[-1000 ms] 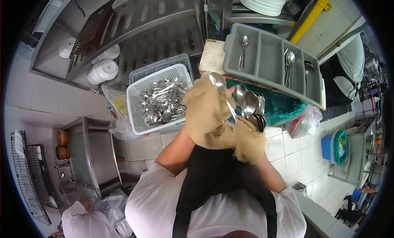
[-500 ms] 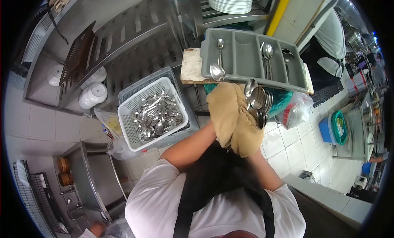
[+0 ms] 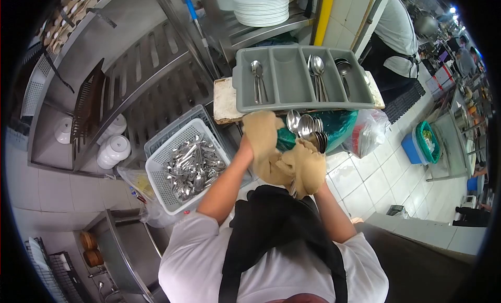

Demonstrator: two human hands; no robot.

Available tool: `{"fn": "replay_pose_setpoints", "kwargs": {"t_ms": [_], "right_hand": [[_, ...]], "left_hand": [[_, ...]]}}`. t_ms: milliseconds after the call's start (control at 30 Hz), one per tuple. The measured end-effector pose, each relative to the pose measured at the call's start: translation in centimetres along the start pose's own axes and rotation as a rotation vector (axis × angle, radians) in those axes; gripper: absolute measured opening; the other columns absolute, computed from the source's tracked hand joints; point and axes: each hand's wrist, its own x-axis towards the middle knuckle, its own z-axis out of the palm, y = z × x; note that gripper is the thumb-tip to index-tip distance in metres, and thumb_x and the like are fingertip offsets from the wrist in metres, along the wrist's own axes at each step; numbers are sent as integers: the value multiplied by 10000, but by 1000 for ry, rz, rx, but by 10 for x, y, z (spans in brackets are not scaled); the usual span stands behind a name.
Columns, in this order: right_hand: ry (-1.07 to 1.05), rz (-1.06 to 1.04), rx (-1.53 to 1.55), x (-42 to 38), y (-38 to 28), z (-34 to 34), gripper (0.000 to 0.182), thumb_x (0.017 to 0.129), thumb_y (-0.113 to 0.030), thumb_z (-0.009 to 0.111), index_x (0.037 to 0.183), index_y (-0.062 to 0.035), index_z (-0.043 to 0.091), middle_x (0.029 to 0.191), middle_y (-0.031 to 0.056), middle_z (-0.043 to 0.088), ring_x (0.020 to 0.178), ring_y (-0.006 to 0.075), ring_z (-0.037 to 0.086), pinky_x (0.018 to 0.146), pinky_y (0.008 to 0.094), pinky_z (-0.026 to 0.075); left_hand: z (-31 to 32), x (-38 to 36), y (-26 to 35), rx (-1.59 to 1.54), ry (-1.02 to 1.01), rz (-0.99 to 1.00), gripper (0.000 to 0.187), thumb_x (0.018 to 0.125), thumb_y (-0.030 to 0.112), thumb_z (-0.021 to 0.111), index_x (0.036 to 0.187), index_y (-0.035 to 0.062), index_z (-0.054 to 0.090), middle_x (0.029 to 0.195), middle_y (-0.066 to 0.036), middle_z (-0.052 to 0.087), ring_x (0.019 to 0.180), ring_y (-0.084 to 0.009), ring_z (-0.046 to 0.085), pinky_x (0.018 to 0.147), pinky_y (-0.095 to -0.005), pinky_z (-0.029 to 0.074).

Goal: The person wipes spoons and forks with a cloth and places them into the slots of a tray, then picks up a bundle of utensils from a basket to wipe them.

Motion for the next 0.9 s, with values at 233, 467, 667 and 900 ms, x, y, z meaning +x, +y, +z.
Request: {"fn": "replay_pose_setpoints", "kwargs": {"t_ms": [233, 467, 667, 900], "right_hand": [[-180, 284, 1094, -16, -20, 17, 442, 771, -110, 645, 1184, -48, 500, 1067, 123, 594, 951, 242, 588, 800, 330, 493], [-240, 67, 841, -31, 20, -20, 533, 695, -187, 664, 1188, -53, 512, 1143, 92, 560, 1075, 239, 529, 951, 354, 387], [-357, -256, 158, 6, 33, -94, 360, 661, -215, 631, 1019, -173, 622, 1046, 61, 596, 1079, 264, 531, 942, 357, 395], [-233, 396, 1390, -7, 8, -55, 334, 859, -253, 499, 1159, -110, 538, 1100, 72, 592, 960, 204, 588, 804, 306, 467]], "left_hand": [[21, 1, 73, -912, 367, -401, 312, 866, 165, 581, 1142, 32, 520, 1107, -68, 552, 1013, -171, 502, 922, -313, 388], [-23, -29, 37, 100, 4, -145, 406, 794, 240, 644, 1137, 47, 544, 1244, -151, 519, 1074, -298, 515, 886, -408, 402], [-54, -58, 20, -32, 65, -139, 558, 815, 194, 614, 1319, 47, 424, 1369, -150, 420, 1261, -295, 401, 1025, -359, 343], [-10, -4, 108, -1653, 275, -328, 428, 948, 297, 435, 1342, 143, 370, 1338, -130, 434, 1103, -328, 520, 926, -477, 446]]}}
